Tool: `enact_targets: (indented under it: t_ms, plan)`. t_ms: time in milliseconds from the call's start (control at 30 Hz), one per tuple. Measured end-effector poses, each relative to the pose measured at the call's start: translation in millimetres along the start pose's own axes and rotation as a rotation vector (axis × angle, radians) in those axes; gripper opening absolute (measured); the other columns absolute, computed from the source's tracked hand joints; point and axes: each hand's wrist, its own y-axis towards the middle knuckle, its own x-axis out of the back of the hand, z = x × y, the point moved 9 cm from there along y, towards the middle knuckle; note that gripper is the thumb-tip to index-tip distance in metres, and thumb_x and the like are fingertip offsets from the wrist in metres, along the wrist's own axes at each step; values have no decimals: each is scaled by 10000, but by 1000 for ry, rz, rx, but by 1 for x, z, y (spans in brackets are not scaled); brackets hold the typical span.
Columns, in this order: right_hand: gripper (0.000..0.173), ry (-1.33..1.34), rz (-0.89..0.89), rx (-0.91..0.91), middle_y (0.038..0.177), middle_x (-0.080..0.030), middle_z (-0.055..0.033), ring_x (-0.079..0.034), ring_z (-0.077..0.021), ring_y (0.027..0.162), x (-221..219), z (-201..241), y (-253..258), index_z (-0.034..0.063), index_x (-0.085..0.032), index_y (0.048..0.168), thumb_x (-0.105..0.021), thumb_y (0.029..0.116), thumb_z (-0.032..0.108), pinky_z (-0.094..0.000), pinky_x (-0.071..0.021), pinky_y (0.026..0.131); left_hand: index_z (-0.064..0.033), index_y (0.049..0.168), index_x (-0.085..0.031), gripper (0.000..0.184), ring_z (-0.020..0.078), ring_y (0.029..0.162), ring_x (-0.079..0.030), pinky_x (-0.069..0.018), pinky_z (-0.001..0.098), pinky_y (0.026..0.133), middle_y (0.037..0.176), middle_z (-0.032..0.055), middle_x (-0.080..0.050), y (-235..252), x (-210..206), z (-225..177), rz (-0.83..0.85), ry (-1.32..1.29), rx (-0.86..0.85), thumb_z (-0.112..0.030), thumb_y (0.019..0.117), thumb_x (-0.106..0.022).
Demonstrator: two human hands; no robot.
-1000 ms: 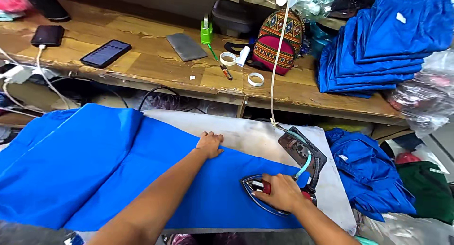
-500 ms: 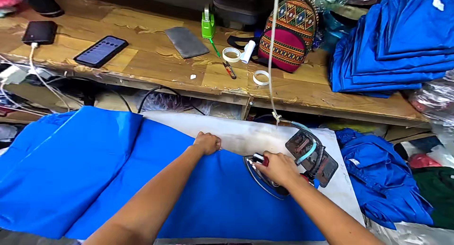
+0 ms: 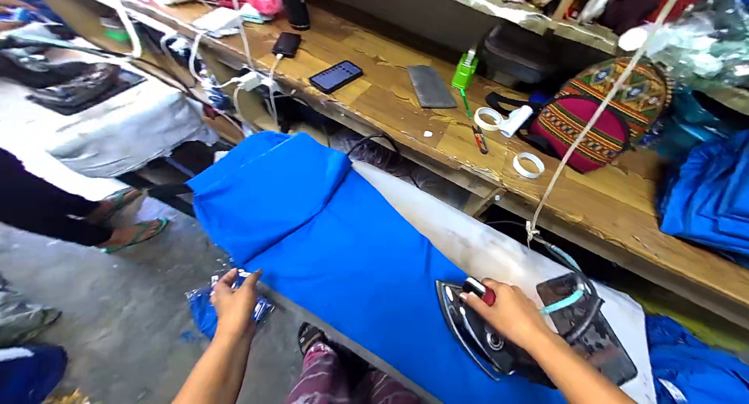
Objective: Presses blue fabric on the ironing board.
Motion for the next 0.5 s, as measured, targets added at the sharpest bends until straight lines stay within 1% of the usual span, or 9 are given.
enact_targets:
  t_ms: [67, 100, 133, 233, 300, 367, 400, 433, 500]
  plan:
    - [621, -52, 52, 73, 1105, -720, -201, -688, -387, 1086, -11, 51, 4, 89, -680, 1234, -553, 977, 640, -614, -519, 926, 26, 1516, -307, 612, 207, 947, -565, -500, 375, 806, 1304, 212, -505, -5, -10, 5, 31, -49, 106, -152, 1016, -611]
    - [634, -76, 68, 107, 1137, -717, -198, -681, -383, 1115, -17, 77, 8, 90, -671, 1259, -540, 982, 645, -609, -514, 947, 23, 1505, -318, 586, 169, 852, -556, -496, 338, 751, 1200, 181, -529, -9, -16, 3, 50, -56, 148, -158, 1026, -603]
    - [648, -96, 74, 141, 1156, -714, -193, -675, -375, 1137, -21, 103, 13, 92, -666, 1273, -526, 986, 656, -602, -509, 965, 34, 1484, -352, 560, 163, 799, -546, -491, 331, 721, 1132, 176, -549, -10, -20, 1, 64, -48, 171, -161, 1026, -608]
    - [677, -97, 52, 212, 1186, -709, -186, -658, -353, 1178, -23, 179, 26, 82, -665, 1270, -503, 995, 678, -577, -487, 1002, 71, 1373, -457, 466, 231, 832, -574, -511, 402, 758, 1086, 218, -591, -2, -22, -1, 92, 14, 211, -177, 1019, -633]
    - [683, -53, 10, 240, 1156, -717, -188, -670, -362, 1149, -20, 217, 39, 73, -688, 1220, -519, 984, 691, -588, -507, 972, 42, 1191, -541, 307, 181, 736, -563, -509, 359, 688, 922, 136, -582, 7, -21, 4, 95, 48, 229, -191, 1018, -641]
    - [700, -19, -19, 283, 1117, -724, -200, -684, -378, 1112, -20, 247, 47, 55, -700, 1181, -532, 973, 702, -608, -526, 923, 12, 1087, -555, 198, 125, 656, -535, -490, 295, 621, 834, 76, -555, 12, -20, 8, 111, 41, 251, -168, 1030, -618]
    - [702, -22, -13, 307, 1108, -726, -200, -688, -375, 1105, -23, 259, 49, 51, -703, 1171, -534, 971, 703, -609, -528, 913, 1, 1056, -553, 171, 111, 634, -525, -486, 276, 606, 811, 62, -544, 15, -19, 9, 117, 31, 263, -158, 1034, -610]
    - [694, -43, 6, 336, 1110, -725, -197, -688, -367, 1106, -28, 267, 47, 52, -702, 1166, -536, 974, 697, -605, -527, 913, 1, 1062, -558, 161, 103, 621, -513, -479, 263, 598, 800, 54, -531, 16, -18, 10, 125, 14, 274, -148, 1034, -609]
    - [677, -116, 77, 412, 1132, -719, -186, -675, -354, 1129, -46, 274, 33, 62, -700, 1193, -539, 979, 684, -593, -511, 952, -8, 1073, -556, 148, 93, 603, -499, -471, 245, 582, 783, 42, -517, 19, -18, 13, 137, -13, 299, -138, 1030, -613]
